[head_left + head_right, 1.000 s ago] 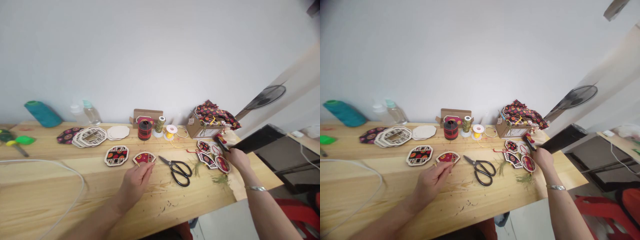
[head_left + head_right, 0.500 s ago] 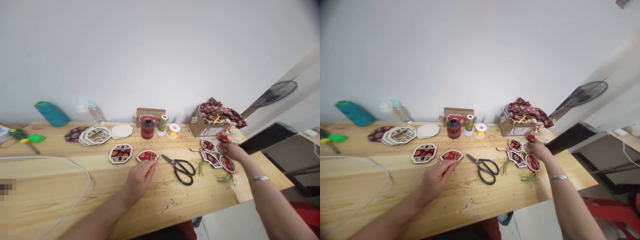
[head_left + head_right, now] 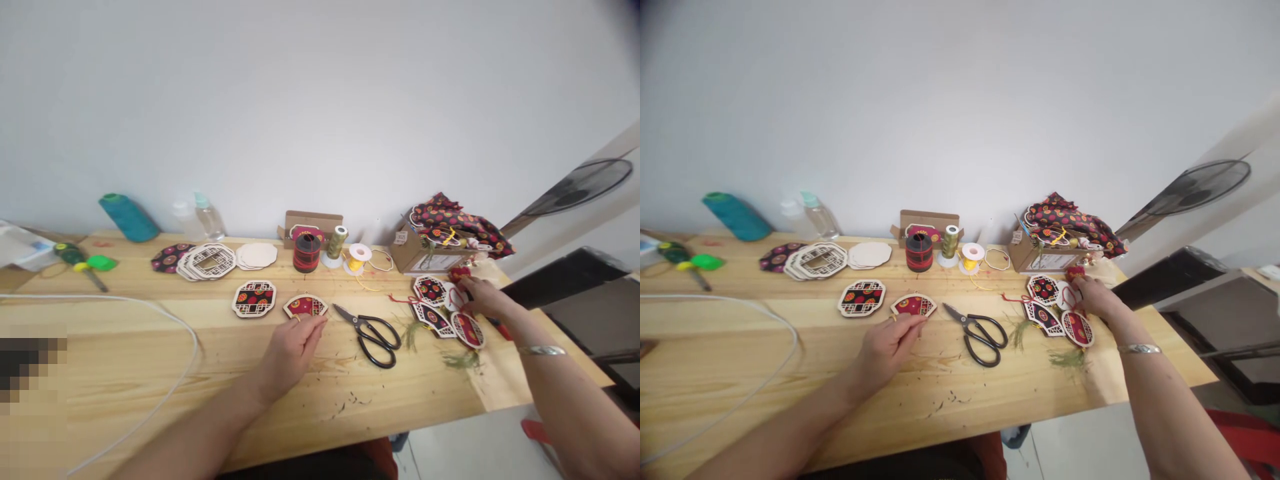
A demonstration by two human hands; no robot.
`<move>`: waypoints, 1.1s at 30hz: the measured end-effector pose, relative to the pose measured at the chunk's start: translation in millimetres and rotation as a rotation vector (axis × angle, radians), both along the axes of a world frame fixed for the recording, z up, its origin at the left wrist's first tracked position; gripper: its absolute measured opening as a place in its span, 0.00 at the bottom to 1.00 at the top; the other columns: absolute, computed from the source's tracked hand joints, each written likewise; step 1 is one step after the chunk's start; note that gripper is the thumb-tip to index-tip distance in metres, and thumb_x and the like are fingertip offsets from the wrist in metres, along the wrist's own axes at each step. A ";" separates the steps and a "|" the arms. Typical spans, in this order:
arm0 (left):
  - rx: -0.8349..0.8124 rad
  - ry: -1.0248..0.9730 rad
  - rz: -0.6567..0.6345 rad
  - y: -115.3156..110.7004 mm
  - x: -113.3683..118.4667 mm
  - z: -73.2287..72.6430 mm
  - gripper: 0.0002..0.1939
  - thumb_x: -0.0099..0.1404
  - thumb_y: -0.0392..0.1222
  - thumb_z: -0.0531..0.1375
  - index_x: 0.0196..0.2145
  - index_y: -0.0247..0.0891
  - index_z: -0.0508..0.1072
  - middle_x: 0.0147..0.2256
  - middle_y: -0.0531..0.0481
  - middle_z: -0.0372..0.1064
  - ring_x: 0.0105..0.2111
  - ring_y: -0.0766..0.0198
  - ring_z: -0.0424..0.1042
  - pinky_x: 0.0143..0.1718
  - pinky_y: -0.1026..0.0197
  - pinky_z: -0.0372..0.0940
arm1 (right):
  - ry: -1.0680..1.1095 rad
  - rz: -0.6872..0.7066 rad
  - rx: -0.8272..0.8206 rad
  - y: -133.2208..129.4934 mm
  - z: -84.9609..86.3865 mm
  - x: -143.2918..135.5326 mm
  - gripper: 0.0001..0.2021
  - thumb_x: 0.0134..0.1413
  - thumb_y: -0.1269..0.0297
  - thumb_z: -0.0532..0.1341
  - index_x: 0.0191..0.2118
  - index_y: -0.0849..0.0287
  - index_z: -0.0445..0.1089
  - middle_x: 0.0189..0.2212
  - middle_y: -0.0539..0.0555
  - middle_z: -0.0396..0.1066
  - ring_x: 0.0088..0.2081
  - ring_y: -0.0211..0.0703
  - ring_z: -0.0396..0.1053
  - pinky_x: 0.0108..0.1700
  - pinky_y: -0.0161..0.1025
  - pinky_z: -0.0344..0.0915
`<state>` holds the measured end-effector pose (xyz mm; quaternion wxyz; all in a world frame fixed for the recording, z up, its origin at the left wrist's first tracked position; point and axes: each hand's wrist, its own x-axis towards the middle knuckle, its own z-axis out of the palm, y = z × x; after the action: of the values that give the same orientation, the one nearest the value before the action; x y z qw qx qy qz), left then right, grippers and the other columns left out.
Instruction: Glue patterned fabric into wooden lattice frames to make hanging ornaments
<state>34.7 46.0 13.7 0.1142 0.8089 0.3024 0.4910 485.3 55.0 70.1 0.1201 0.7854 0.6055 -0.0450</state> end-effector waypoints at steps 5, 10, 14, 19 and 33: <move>-0.003 -0.015 -0.004 -1.2 0.4 1.3 0.08 0.66 0.31 0.55 0.40 0.33 0.73 0.29 0.48 0.76 0.28 0.66 0.75 0.32 0.68 0.69 | 0.006 -0.014 0.096 -9.5 4.4 -2.9 0.11 0.48 0.71 0.58 0.40 0.61 0.71 0.32 0.58 0.75 0.33 0.47 0.72 0.32 0.36 0.62; -0.017 -0.017 -0.015 -1.9 0.4 1.0 0.08 0.66 0.31 0.56 0.40 0.32 0.73 0.28 0.48 0.75 0.28 0.66 0.75 0.32 0.67 0.69 | -0.128 0.040 0.319 -30.2 23.5 -16.5 0.10 0.57 0.66 0.54 0.35 0.61 0.72 0.38 0.68 0.74 0.42 0.58 0.70 0.41 0.46 0.62; -0.021 -0.011 -0.017 -3.4 0.2 3.1 0.08 0.66 0.31 0.56 0.40 0.32 0.73 0.28 0.48 0.75 0.27 0.66 0.74 0.30 0.67 0.68 | -0.203 0.100 0.651 -48.7 39.8 -43.7 0.12 0.60 0.64 0.51 0.35 0.58 0.71 0.46 0.69 0.72 0.51 0.59 0.67 0.50 0.50 0.59; -0.025 -0.001 -0.048 -5.6 1.3 7.0 0.07 0.66 0.31 0.55 0.40 0.33 0.72 0.27 0.48 0.74 0.26 0.66 0.73 0.29 0.67 0.67 | 0.380 -0.099 0.907 -45.4 42.5 -104.2 0.10 0.53 0.56 0.57 0.30 0.56 0.68 0.25 0.58 0.74 0.29 0.49 0.72 0.32 0.43 0.65; -0.169 0.470 -0.556 -17.1 -0.3 12.2 0.13 0.68 0.34 0.48 0.34 0.36 0.72 0.27 0.49 0.71 0.27 0.64 0.70 0.29 0.63 0.62 | 1.608 -0.064 -0.143 34.0 -5.8 -302.5 0.09 0.41 0.61 0.67 0.26 0.60 0.70 0.18 0.49 0.71 0.21 0.34 0.69 0.24 0.31 0.63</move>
<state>34.4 28.9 25.9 0.2370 0.9385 0.1288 0.2156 182.8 89.0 64.3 -0.3036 0.5202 0.4796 -0.6381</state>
